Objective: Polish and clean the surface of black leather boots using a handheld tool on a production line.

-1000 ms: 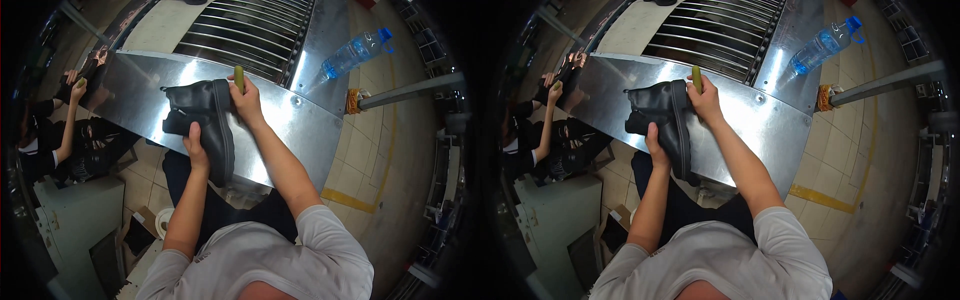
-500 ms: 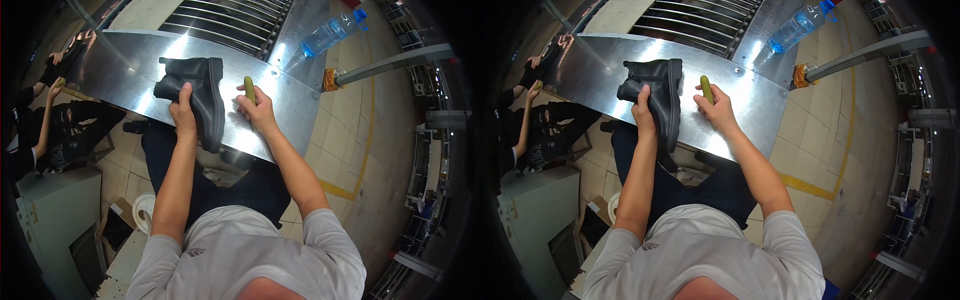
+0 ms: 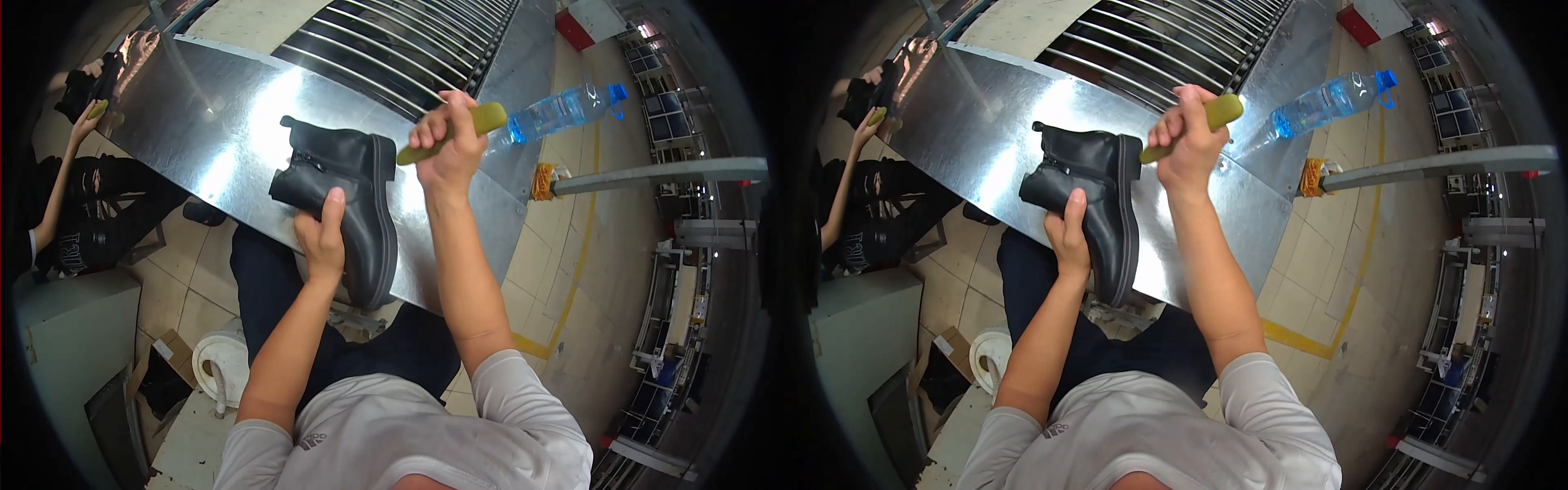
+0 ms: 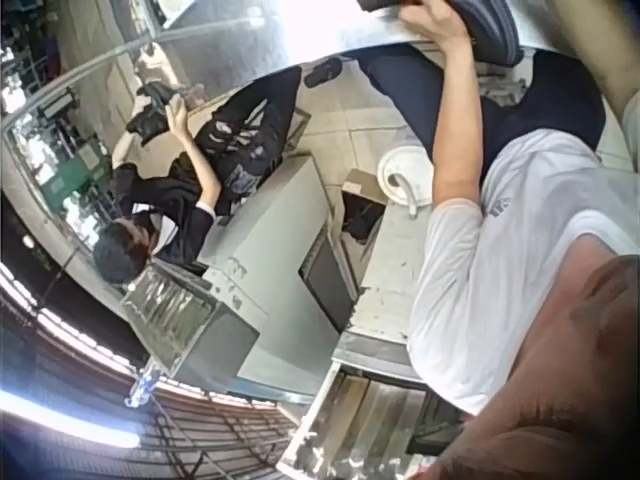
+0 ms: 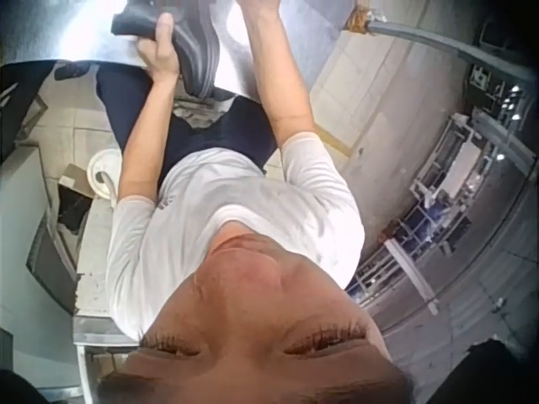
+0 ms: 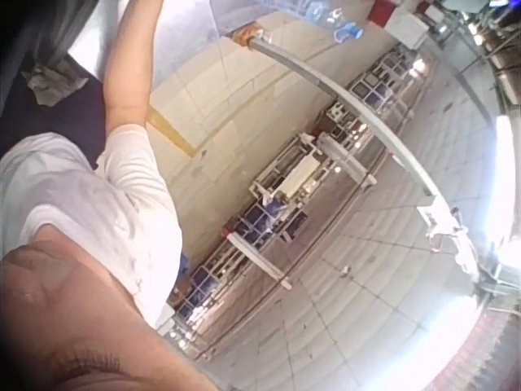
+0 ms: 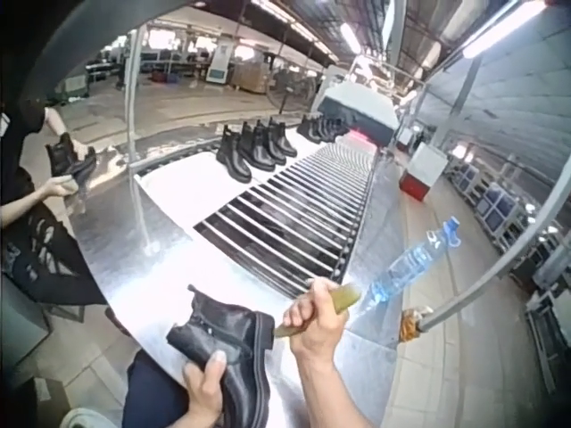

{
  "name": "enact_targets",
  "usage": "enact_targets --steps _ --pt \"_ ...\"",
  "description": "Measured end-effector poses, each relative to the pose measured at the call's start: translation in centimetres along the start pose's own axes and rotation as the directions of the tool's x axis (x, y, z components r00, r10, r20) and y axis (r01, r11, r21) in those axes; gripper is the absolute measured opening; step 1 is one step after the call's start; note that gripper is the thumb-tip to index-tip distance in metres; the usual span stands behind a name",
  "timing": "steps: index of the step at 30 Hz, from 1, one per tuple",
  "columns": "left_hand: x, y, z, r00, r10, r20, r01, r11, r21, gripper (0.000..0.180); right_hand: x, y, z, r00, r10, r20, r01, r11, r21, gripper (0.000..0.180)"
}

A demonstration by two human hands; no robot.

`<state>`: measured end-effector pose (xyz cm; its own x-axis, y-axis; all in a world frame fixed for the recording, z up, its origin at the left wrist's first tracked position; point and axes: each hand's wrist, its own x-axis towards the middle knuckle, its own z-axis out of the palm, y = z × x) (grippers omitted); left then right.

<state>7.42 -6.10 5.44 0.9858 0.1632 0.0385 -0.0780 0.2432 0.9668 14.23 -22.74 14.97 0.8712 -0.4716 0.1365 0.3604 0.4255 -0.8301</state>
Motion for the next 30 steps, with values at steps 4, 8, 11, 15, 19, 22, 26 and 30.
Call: enact_targets --steps 4,8,11,15,19,22,26,30 --pt "-0.1 0.1 -0.3 0.999 0.01 0.037 -0.012 0.999 0.049 0.037 2.0 2.3 2.9 0.999 -0.01 0.041 0.009 1.0 0.022 0.026" --pt "-0.2 0.4 -0.2 0.999 0.005 0.053 -0.008 0.998 0.059 0.034 2.5 3.5 3.1 0.997 -0.025 0.069 0.022 0.999 0.048 0.025" --pt "0.1 0.5 -0.3 0.999 -0.003 0.047 0.001 0.999 0.046 0.034 2.4 4.4 3.7 0.994 -0.09 0.064 0.093 0.994 -0.049 0.025" --pt "0.2 0.4 0.4 0.998 0.054 -0.037 -0.053 0.998 0.034 0.03 2.6 5.2 3.2 0.99 -0.107 0.09 0.11 0.993 -0.037 0.023" --pt "0.2 0.7 0.5 0.997 0.066 -0.03 -0.065 0.997 0.036 0.03 2.6 5.4 3.1 0.984 -0.16 0.081 0.163 0.986 -0.031 0.019" --pt "0.2 1.0 0.3 1.0 0.03 0.006 -0.031 0.998 0.05 0.031 2.5 5.2 1.8 0.968 -0.147 0.204 0.156 0.988 -0.025 0.019" --pt "0.0 1.1 0.1 1.0 -0.004 0.03 0.002 0.998 0.068 0.034 1.6 5.1 0.5 0.912 -0.124 0.392 0.162 0.984 -0.068 0.024" --pt "0.1 0.7 0.3 1.0 0.005 0.023 -0.007 0.998 0.067 0.033 0.4 5.0 0.0 0.852 -0.222 0.474 0.316 0.94 -0.127 0.025"
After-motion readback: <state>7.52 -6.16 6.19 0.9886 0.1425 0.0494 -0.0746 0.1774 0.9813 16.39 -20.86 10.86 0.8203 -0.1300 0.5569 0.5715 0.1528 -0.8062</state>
